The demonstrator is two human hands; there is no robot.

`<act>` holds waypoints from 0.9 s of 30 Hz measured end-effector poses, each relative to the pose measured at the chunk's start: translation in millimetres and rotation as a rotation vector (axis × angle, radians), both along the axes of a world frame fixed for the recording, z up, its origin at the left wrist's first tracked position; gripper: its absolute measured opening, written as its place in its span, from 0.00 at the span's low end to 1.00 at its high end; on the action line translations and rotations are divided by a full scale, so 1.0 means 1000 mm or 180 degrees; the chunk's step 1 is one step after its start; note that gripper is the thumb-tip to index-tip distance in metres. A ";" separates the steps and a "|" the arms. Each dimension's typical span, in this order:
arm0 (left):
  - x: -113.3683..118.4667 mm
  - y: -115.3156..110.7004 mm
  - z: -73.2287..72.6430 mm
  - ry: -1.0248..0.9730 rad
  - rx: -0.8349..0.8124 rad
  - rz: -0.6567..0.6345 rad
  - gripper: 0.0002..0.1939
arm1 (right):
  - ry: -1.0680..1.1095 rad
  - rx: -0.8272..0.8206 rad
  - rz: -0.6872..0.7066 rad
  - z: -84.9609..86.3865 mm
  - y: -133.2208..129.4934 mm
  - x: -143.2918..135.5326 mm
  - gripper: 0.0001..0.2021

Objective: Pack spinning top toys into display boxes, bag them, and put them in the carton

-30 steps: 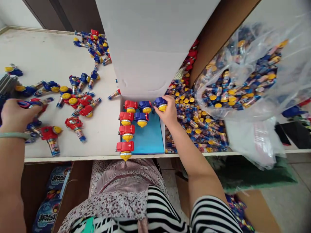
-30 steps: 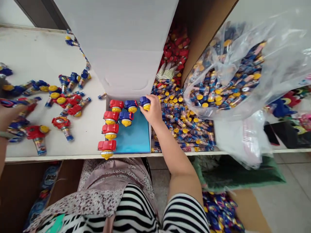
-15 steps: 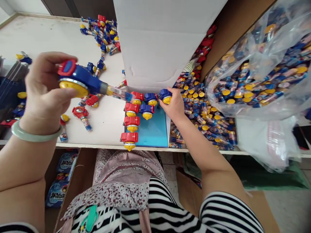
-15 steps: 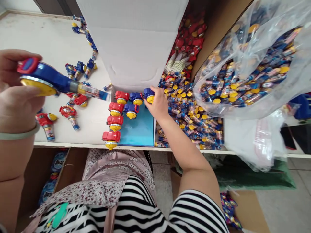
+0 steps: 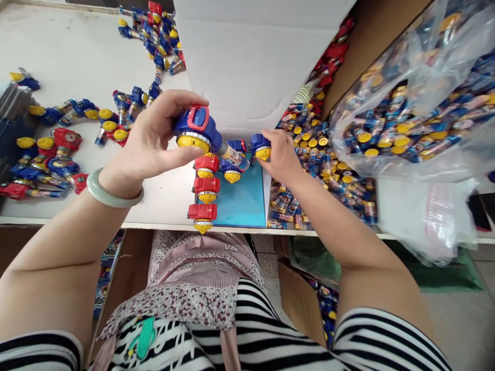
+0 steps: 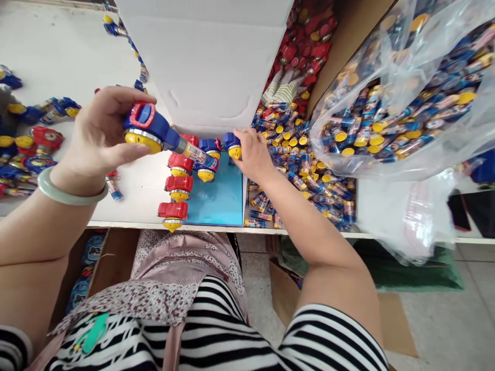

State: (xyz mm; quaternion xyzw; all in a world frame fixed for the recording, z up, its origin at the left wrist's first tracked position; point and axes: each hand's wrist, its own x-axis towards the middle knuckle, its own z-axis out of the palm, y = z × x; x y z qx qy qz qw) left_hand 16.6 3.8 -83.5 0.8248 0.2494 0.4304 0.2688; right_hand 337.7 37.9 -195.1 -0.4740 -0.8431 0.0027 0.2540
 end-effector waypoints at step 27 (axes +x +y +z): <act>0.018 0.003 -0.010 -0.0127 -0.0562 -0.0031 0.31 | -0.0139 -0.0492 0.0235 -0.014 0.009 0.006 0.34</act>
